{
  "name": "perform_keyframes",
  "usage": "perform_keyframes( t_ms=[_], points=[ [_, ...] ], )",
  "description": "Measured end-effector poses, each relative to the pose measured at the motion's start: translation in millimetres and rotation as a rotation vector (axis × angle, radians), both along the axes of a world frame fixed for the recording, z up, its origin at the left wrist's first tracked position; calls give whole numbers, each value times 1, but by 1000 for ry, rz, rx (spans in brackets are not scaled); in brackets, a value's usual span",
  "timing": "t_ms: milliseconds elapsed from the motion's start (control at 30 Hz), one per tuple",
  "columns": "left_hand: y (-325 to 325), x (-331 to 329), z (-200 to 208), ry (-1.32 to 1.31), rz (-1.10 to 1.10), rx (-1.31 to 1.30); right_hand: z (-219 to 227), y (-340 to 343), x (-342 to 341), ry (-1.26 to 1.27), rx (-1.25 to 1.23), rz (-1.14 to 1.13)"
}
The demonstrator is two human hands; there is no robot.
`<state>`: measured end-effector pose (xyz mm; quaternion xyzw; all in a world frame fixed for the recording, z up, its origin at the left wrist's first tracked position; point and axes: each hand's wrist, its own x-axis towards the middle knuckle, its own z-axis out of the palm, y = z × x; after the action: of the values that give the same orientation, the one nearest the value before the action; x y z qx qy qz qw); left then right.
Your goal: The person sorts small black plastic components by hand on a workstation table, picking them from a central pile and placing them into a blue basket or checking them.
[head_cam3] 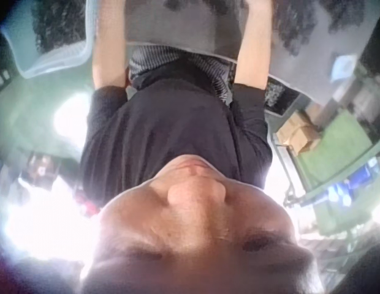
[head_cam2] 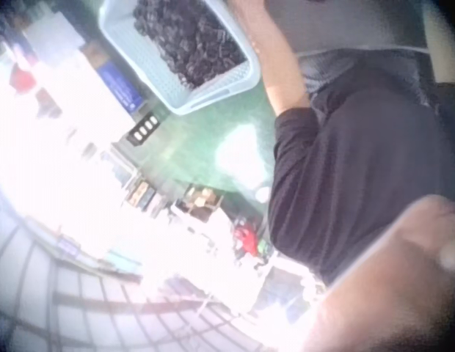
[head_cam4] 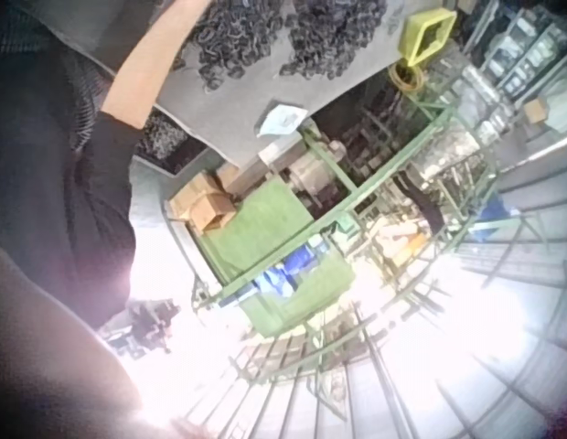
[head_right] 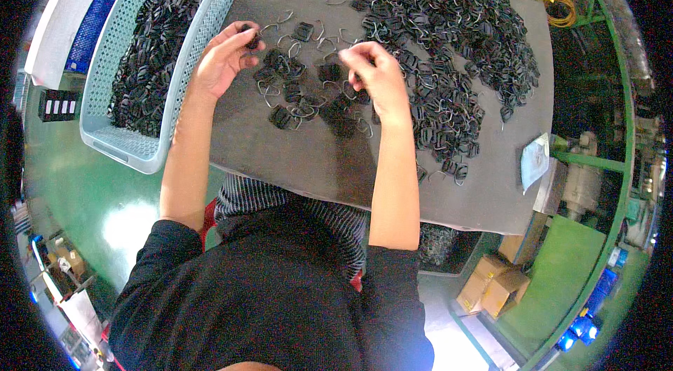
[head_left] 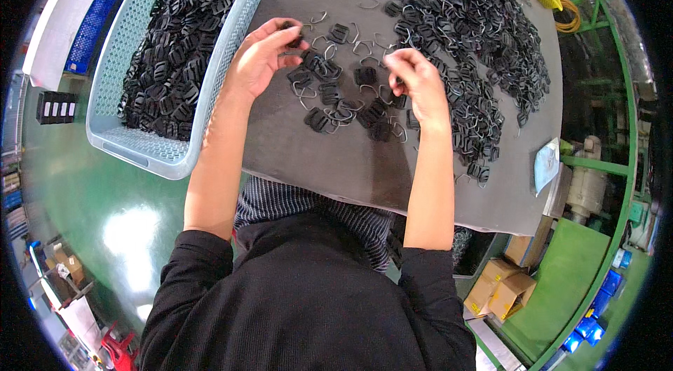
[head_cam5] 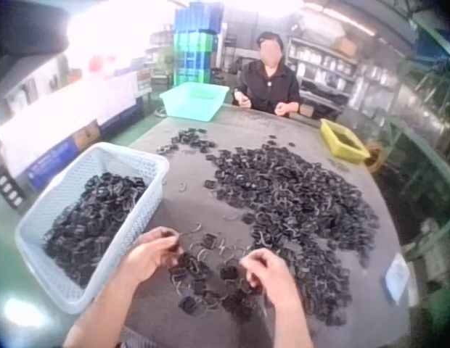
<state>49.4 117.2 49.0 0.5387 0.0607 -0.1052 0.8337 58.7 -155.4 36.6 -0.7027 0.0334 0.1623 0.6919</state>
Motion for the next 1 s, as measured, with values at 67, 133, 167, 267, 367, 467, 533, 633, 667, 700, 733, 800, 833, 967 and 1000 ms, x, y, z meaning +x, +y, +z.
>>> perform_keyframes(
  t_ms=[67,133,167,267,367,467,533,633,667,700,733,800,833,967,1000],
  points=[
    [10,-2,-8,29,12,134,4,22,-2,-294,-757,116],
    [15,0,-14,75,-31,441,1,32,-4,-350,-965,179],
    [7,-4,-15,-31,82,906,1,31,-2,-337,-960,213],
    [-10,-7,-20,-163,45,1376,-1,26,2,-277,-859,287],
    [-25,-9,-19,-137,-33,1418,-7,14,5,-174,-559,314],
    [-18,-2,-10,-138,-144,1241,-6,8,-1,80,409,121],
    [-11,1,-7,-18,-222,900,0,13,3,53,538,115],
    [-5,0,-6,118,-156,617,1,35,32,37,182,115],
    [-4,-1,-8,48,-127,743,0,47,43,-133,-141,152],
    [-3,-1,-13,-24,-99,868,-8,56,53,-283,-463,135],
    [0,1,-15,-98,-64,996,-16,65,63,-437,-780,116],
    [-1,-6,0,63,-105,556,-15,80,67,-430,-918,169],
    [1,-7,1,65,-88,449,-12,84,68,-429,-989,197],
    [14,-12,-12,84,-157,-108,-13,68,71,-303,-679,199],
    [23,-16,-22,81,-199,-369,-22,58,71,-367,-550,218]
  ],
)
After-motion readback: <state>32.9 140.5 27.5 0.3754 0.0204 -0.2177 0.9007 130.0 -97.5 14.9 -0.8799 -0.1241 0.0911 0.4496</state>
